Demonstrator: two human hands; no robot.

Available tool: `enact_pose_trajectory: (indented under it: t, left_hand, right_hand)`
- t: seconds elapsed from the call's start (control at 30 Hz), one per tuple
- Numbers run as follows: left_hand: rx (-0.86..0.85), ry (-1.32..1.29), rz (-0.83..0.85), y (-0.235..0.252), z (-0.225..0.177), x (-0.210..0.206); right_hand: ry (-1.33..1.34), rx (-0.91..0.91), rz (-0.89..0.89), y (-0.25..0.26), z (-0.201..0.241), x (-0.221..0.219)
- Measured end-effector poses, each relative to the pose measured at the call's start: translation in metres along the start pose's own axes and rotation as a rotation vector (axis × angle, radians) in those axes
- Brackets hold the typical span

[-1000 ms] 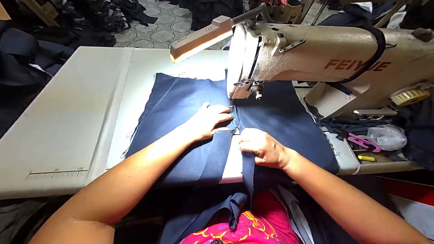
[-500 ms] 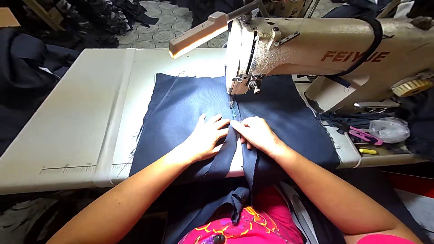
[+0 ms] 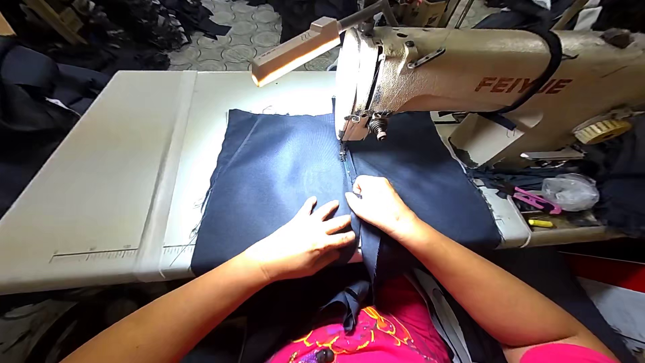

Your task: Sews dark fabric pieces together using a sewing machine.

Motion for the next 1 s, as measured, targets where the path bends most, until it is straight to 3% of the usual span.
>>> enact_pose_trajectory:
  t: [0.07,0.13,0.2,0.3,0.37,0.63,0.83,1.0]
  left_hand:
    - [-0.057,-0.037,-0.015,-0.001,-0.009,0.004]
    - [-0.065,-0.04,-0.157,0.003,-0.007,0.014]
    - [0.079,-0.012,-0.297,0.008,0.011,0.02]
    - [0.408,0.102,-0.146,0.014,0.042,0.006]
    - [0.486,0.106,-0.035,0.016,0.048,-0.007]
    - [0.494,0.111,0.009,0.019,0.044,-0.011]
    - [0.492,0.108,-0.069,0.017,0.046,-0.01]
    - [0.491,0.114,-0.028,0.016,0.048,-0.012]
  right_hand:
    - [-0.018,-0.01,-0.005,-0.003,0.002,0.001]
    - [-0.02,-0.025,-0.03,-0.008,0.003,0.002]
    - [-0.017,-0.011,-0.076,-0.013,0.004,0.002]
    - [0.01,0.014,-0.129,-0.017,0.005,0.002]
    - [0.031,0.022,-0.145,-0.018,0.004,0.002]
    - [0.041,0.083,-0.155,-0.018,0.004,-0.001]
    - [-0.155,-0.02,0.052,-0.018,0.014,-0.008]
    - [-0.278,-0.079,0.187,-0.019,0.017,-0.011]
Point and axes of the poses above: each hand's wrist, its own y-axis towards the middle knuckle, its own x-axis out of the back of the hand, z = x × y, the point moved 7 cm from there along y, towards the middle knuckle, and after that the axes turned 11 degrees about y, right-handed, at the moved point
